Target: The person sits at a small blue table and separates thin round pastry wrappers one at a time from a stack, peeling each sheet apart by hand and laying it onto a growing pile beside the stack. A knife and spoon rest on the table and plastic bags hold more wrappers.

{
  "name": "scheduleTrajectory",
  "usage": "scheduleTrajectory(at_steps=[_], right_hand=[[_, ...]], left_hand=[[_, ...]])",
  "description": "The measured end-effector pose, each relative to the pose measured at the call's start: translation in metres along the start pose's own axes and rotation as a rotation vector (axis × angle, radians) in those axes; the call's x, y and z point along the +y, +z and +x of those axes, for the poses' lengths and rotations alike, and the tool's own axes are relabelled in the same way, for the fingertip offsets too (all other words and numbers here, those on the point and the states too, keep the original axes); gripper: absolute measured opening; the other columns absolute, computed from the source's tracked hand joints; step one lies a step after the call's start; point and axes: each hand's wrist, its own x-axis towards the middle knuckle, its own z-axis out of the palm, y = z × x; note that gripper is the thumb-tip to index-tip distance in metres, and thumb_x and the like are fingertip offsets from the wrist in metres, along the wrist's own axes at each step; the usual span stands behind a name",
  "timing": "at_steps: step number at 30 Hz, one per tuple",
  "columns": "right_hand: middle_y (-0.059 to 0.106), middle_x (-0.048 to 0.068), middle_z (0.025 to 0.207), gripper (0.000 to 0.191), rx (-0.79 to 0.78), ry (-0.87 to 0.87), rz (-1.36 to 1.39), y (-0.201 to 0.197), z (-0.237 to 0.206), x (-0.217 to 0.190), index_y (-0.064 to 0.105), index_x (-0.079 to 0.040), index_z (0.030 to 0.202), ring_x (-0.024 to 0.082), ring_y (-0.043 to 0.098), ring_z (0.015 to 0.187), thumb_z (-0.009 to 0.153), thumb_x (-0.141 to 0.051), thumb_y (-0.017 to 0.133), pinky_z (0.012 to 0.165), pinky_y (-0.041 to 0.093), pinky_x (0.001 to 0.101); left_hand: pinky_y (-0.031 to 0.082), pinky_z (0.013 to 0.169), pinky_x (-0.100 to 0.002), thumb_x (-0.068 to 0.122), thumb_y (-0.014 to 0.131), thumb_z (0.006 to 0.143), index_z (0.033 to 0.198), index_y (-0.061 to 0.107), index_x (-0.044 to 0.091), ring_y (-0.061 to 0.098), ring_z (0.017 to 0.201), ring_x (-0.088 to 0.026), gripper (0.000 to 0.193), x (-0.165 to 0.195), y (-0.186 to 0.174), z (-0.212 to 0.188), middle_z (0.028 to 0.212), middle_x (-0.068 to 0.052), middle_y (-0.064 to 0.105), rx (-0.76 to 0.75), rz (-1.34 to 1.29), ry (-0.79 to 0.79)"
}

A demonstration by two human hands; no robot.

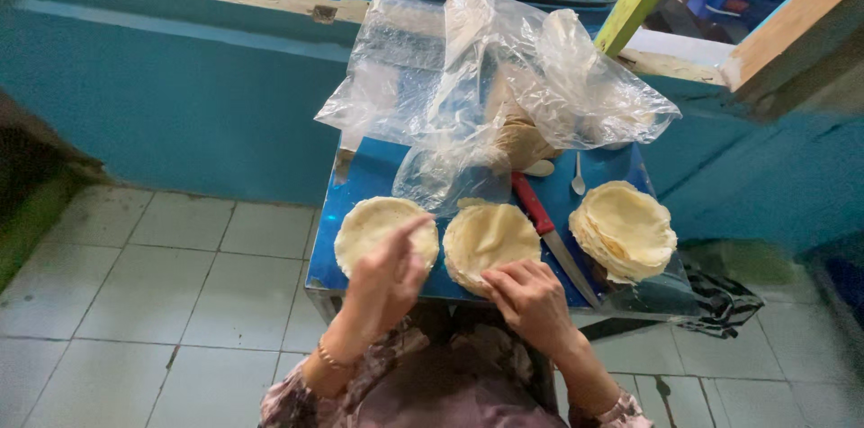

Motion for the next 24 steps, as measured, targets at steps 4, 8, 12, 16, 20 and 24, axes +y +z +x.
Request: scheduleTrajectory(at_steps=[4, 8, 12, 16, 20, 24], right_hand=[[0.072, 0.006, 0.116, 0.032, -0.027, 0.060, -0.034, -0.004, -0.004, 0.017, 0.072, -0.013, 0.115, 0.027, 0.065, 0.110, 0.093, -0.036, 0.068, 0.097, 0.048, 0.0430], [0.057, 0.011, 0.145, 0.066, -0.071, 0.034, -0.232, -0.003, -0.012, 0.032, 0.058, -0.007, 0.140, 0.028, 0.049, 0.136, 0.091, -0.051, 0.059, 0.113, 0.032, 0.0538], [0.049, 0.012, 0.154, 0.079, -0.108, 0.062, -0.234, 0.002, -0.025, 0.030, 0.051, -0.005, 0.147, 0.026, 0.041, 0.145, 0.090, -0.058, 0.057, 0.116, 0.025, 0.0575], [0.053, 0.014, 0.149, 0.076, -0.089, 0.035, -0.198, -0.002, -0.024, 0.033, 0.054, -0.005, 0.143, 0.029, 0.045, 0.140, 0.087, -0.056, 0.061, 0.113, 0.028, 0.0588], [0.067, 0.010, 0.127, 0.033, 0.173, 0.211, 0.220, -0.004, -0.020, 0.021, 0.068, -0.013, 0.121, 0.026, 0.064, 0.113, 0.093, -0.031, 0.071, 0.095, 0.052, 0.0408], [0.069, 0.005, 0.095, 0.025, 0.096, 0.544, 0.784, 0.014, -0.021, -0.024, 0.068, -0.008, 0.105, 0.012, 0.066, 0.077, 0.085, -0.011, 0.083, 0.067, 0.054, 0.0267]], left_hand=[[0.054, 0.059, -0.049, 0.008, 0.064, 0.081, 0.123, 0.066, 0.015, 0.069, 0.074, -0.037, 0.043, 0.004, 0.047, 0.034, 0.086, -0.017, 0.067, -0.400, 0.493, 0.287], [0.055, 0.068, -0.050, 0.012, 0.061, 0.089, 0.116, 0.063, 0.008, 0.071, 0.082, -0.037, 0.027, -0.013, 0.060, 0.042, 0.093, -0.017, 0.068, -0.417, 0.626, 0.152], [0.055, 0.066, -0.051, 0.010, 0.061, 0.085, 0.129, 0.060, 0.009, 0.070, 0.080, -0.039, 0.044, -0.025, 0.052, 0.031, 0.089, -0.019, 0.068, -0.480, 0.615, 0.110], [0.053, 0.065, -0.050, 0.008, 0.064, 0.080, 0.136, 0.059, 0.011, 0.069, 0.077, -0.038, 0.056, -0.018, 0.034, 0.032, 0.089, -0.017, 0.069, -0.394, 0.516, 0.193], [0.055, 0.065, -0.033, 0.010, 0.068, 0.090, 0.137, 0.063, 0.013, 0.065, 0.068, -0.019, 0.047, -0.006, 0.008, 0.026, 0.077, -0.008, 0.063, -0.316, 0.001, 0.043], [0.049, 0.066, -0.025, 0.010, 0.069, 0.095, 0.138, 0.060, 0.008, 0.054, 0.075, -0.007, 0.043, 0.009, 0.013, 0.000, 0.084, 0.001, 0.054, -0.228, -0.633, -0.273]])
